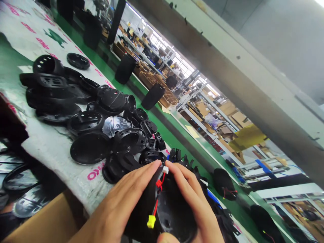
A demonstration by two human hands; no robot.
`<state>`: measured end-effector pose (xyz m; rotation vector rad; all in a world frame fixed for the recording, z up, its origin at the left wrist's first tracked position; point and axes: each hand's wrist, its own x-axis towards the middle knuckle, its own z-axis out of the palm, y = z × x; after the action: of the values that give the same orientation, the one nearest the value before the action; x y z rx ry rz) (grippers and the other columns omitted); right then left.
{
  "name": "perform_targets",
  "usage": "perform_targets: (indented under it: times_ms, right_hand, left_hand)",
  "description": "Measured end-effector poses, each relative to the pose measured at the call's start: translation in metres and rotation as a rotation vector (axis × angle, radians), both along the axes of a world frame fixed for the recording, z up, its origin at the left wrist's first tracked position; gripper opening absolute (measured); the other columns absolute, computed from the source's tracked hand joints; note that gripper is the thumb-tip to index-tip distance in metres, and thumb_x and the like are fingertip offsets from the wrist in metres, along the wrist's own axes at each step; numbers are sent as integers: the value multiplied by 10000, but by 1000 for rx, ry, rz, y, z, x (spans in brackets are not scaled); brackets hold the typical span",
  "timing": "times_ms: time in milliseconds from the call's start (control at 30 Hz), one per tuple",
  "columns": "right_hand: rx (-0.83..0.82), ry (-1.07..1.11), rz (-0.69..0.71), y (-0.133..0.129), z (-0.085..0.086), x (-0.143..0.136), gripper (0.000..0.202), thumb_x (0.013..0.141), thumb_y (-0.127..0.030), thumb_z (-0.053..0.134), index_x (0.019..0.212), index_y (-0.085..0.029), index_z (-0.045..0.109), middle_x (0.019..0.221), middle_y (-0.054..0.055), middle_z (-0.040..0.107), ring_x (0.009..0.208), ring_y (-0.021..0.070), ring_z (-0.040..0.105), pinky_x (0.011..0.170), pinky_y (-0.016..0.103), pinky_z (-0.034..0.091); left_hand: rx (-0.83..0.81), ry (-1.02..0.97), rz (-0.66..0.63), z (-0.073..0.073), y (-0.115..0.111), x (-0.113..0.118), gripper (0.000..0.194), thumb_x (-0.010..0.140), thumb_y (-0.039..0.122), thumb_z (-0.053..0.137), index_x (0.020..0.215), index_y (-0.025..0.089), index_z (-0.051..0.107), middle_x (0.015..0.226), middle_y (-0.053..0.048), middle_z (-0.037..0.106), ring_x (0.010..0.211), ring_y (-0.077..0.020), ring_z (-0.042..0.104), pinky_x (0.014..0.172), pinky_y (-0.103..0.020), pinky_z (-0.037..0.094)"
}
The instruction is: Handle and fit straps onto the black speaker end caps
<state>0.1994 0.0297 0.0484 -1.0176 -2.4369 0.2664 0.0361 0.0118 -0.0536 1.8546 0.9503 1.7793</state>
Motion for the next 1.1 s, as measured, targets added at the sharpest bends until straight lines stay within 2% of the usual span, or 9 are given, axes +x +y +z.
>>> perform_targets:
  times_ms: [67,200,433,600,700,800,900,967,1100]
  right_hand:
    - [-36,35,57,4,0,3,636,914,-647,610,1492,-443,442,1511,-13,503,1374,342,493,1105,398,486]
    - [-106,145,85,7,-2,-2,593,901,-578,680,1450,-479,477,1483,-66,512,1380,219,494,1138,250,414]
    - [-186,232,40,2,1,-19,667,834,-463,773,1402,-168,585,1459,115,519,1388,265,452,1212,368,316]
    - [-182,142,61,2,15,-8,1001,801,-574,792,1582,-182,303,1651,187,193,1547,321,31,1237,565,105]
    - [-153,129,52,-12,33,15,1034,854,-648,678,1614,-181,154,1672,195,55,1541,283,-96,1238,553,64]
    - [-15,114,61,-38,47,51,747,920,-490,698,1520,-140,425,1641,217,204,1551,278,39,1244,501,151]
    - [96,110,136,-69,48,93,439,959,-312,697,1321,-71,638,1458,212,510,1403,257,429,1170,352,351]
    - [98,83,170,-91,39,119,292,987,-239,646,1225,-78,700,1203,149,696,1123,222,647,991,280,488]
    - [17,-151,25,-128,3,170,180,917,-152,667,1075,-212,730,897,31,758,827,212,710,749,282,513]
  left_hand:
    - [-40,62,128,5,-2,7,908,842,308,657,1563,272,106,1572,-72,450,1437,-216,433,1208,-326,318]
    - [-110,9,162,11,-11,11,911,761,379,715,1483,329,162,1495,-80,495,1382,-257,487,1162,-410,408]
    - [-194,20,293,2,-19,14,897,809,313,709,1545,342,197,1561,-95,416,1443,-308,416,1160,-511,398]
    - [-317,29,526,6,-29,28,1070,742,484,775,1555,94,199,1554,-277,388,1429,-367,431,1154,-514,394]
    - [-415,75,659,10,-32,35,1145,660,584,796,1533,69,265,1513,-295,442,1399,-441,445,1108,-592,416]
    - [-507,131,757,14,-33,40,1099,603,618,792,1483,112,371,1420,-274,554,1282,-491,552,1017,-635,478]
    - [-583,180,825,21,-33,44,1031,616,620,783,1435,111,419,1292,-287,640,1182,-531,610,953,-655,503]
    - [-616,211,856,27,-34,45,1011,614,593,802,1402,73,439,1221,-317,661,1133,-572,618,919,-680,507]
    - [-552,285,884,37,-39,36,957,677,627,761,1389,73,442,1253,-300,630,1180,-563,588,937,-726,480]
